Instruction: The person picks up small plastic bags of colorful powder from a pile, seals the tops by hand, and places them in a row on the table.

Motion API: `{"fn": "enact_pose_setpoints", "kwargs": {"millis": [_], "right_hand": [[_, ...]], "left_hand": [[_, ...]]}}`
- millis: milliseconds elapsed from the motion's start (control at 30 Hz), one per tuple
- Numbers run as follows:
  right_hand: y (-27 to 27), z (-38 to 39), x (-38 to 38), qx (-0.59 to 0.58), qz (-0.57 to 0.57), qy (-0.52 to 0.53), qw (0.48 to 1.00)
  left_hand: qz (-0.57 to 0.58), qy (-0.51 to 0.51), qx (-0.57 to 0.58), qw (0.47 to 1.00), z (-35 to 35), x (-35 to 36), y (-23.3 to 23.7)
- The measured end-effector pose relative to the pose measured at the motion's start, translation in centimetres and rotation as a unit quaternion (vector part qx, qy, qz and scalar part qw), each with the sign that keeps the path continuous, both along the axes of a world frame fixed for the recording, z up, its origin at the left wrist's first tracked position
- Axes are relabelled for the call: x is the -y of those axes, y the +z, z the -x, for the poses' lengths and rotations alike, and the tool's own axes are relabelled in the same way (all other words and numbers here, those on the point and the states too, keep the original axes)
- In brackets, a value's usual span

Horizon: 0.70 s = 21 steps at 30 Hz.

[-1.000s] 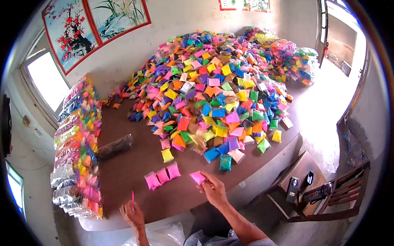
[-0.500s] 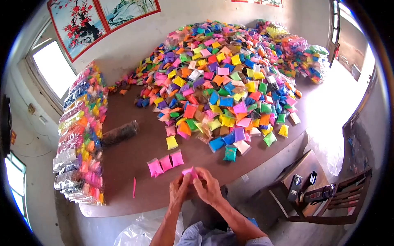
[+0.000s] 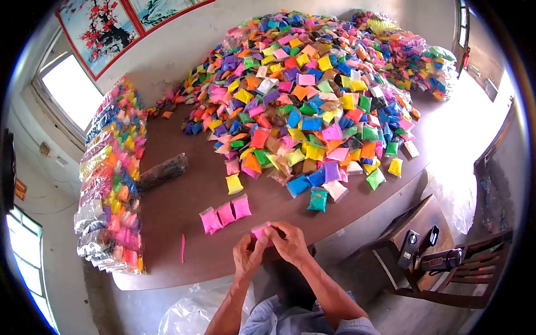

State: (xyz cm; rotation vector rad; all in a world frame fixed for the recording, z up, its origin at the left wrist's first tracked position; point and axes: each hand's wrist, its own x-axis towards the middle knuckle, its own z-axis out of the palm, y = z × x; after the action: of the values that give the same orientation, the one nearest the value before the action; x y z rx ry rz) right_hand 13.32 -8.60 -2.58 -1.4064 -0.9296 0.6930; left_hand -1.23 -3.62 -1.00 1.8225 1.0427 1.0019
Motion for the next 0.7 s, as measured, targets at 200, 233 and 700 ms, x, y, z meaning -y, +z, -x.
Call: {"fn": "enact_pose_setpoints", "kwargs": {"millis": [200,233,700], "right_hand": [[0.5,-0.2,0.7,0.071,-0.002,0.024,0.997],[0.6,-0.2,0.7,0.071,-0.002,0.024,0.997],[0.7,0.6,0.3,0.135,-0.023,-0.048,0.989]], "left_hand": [[0.139,-0.013,0.118,0.983,-0.2,0.4,1.0],[0.113,-0.007,0.094,0.989,0.0,0.2,0.8],[0.070,0.031,0.020,0.997,-0.2,0.5,0.8]]}}
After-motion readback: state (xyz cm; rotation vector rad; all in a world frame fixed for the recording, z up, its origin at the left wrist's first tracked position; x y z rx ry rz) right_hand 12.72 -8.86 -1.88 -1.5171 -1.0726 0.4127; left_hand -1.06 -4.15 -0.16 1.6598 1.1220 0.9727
